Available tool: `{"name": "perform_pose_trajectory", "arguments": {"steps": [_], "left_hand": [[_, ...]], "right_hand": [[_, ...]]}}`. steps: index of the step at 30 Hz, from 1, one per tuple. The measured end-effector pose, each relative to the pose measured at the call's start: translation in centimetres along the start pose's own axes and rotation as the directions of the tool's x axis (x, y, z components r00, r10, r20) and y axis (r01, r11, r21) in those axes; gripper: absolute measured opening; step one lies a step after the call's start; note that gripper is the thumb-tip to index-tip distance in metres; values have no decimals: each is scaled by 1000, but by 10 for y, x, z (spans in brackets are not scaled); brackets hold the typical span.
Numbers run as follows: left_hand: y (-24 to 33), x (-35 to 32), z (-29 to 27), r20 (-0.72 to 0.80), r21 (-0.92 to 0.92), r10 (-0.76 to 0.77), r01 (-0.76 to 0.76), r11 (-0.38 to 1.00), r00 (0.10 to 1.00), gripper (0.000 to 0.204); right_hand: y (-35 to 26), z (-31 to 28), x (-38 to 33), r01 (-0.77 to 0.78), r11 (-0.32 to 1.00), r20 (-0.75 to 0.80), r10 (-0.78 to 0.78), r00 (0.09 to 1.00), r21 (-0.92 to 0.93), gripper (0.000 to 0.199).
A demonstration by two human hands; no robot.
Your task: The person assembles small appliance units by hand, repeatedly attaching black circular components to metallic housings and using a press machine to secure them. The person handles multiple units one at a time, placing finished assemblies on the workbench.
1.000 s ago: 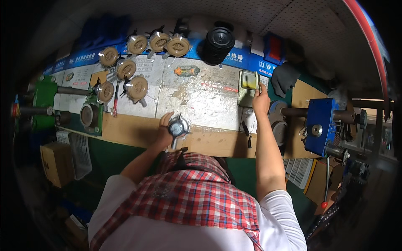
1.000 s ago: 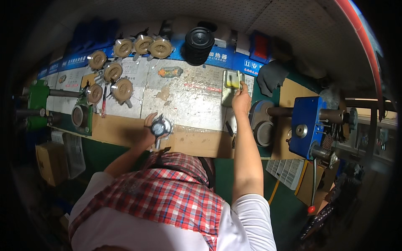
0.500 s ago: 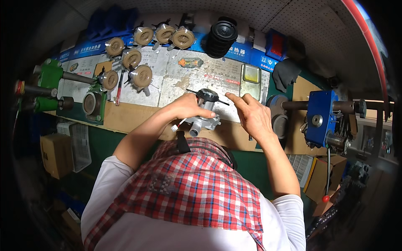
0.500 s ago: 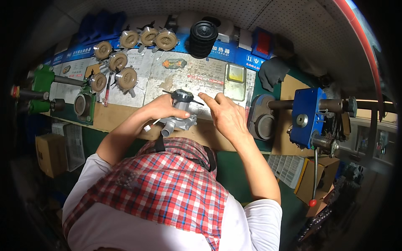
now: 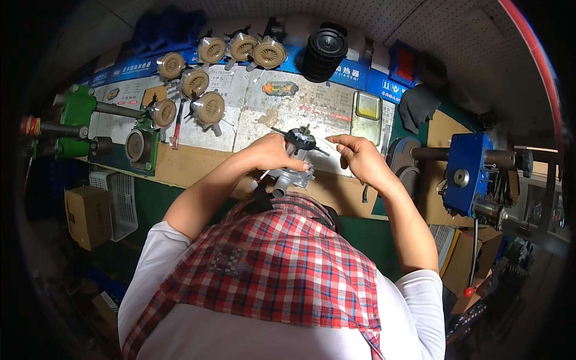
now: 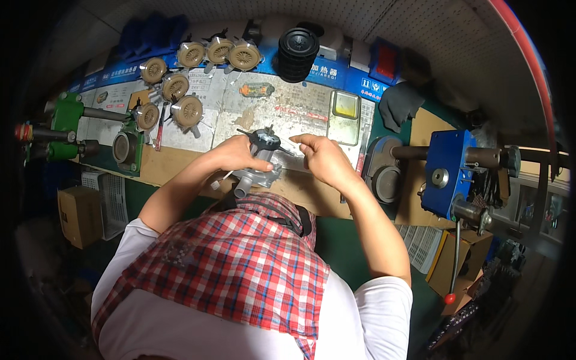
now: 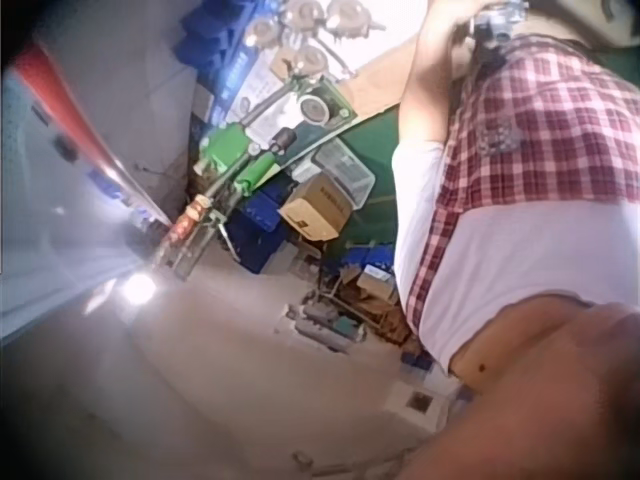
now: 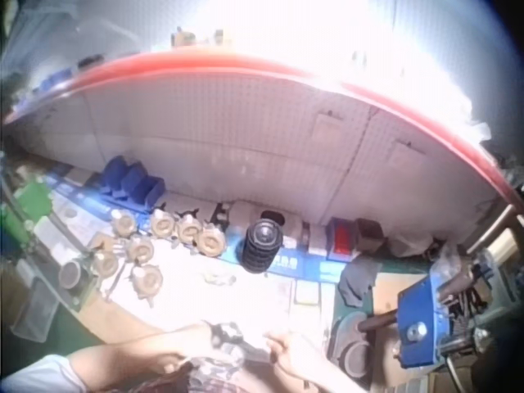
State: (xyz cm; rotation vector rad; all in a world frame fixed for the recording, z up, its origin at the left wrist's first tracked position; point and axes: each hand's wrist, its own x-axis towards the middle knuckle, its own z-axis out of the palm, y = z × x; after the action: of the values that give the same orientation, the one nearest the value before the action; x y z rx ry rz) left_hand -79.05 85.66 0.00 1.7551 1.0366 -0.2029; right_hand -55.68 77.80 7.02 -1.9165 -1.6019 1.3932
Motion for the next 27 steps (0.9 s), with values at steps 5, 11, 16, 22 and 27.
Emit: {"name": "perform_pose_trajectory", "arguments": {"steps": [5,11,16,22,27], "left_hand": [[12,1,-12,116,15,-201,201,980,973,51],[-49,-6,-5,200,-789,-49,191,585,979,36],[-87,-38,-7,25,-939,-314,130,318,949,38],[-143,-53,-1,-130,-927,-355,14,374,926,42],[-138,-53,-14,-168,-897,-321,-9,442,932,44]], "right_hand": [[28,-4,23,-145,856,39,145,989,496,30],[167,1,115,-369,907,-683,401,610,204,32],[213,41,151,-729,675,-764,528,371,113,36],[100,10,194,-114,927,-903,-311,296,-357,45],[-8,-23,213,73,620,-446,-636,630,-781,60]]}}
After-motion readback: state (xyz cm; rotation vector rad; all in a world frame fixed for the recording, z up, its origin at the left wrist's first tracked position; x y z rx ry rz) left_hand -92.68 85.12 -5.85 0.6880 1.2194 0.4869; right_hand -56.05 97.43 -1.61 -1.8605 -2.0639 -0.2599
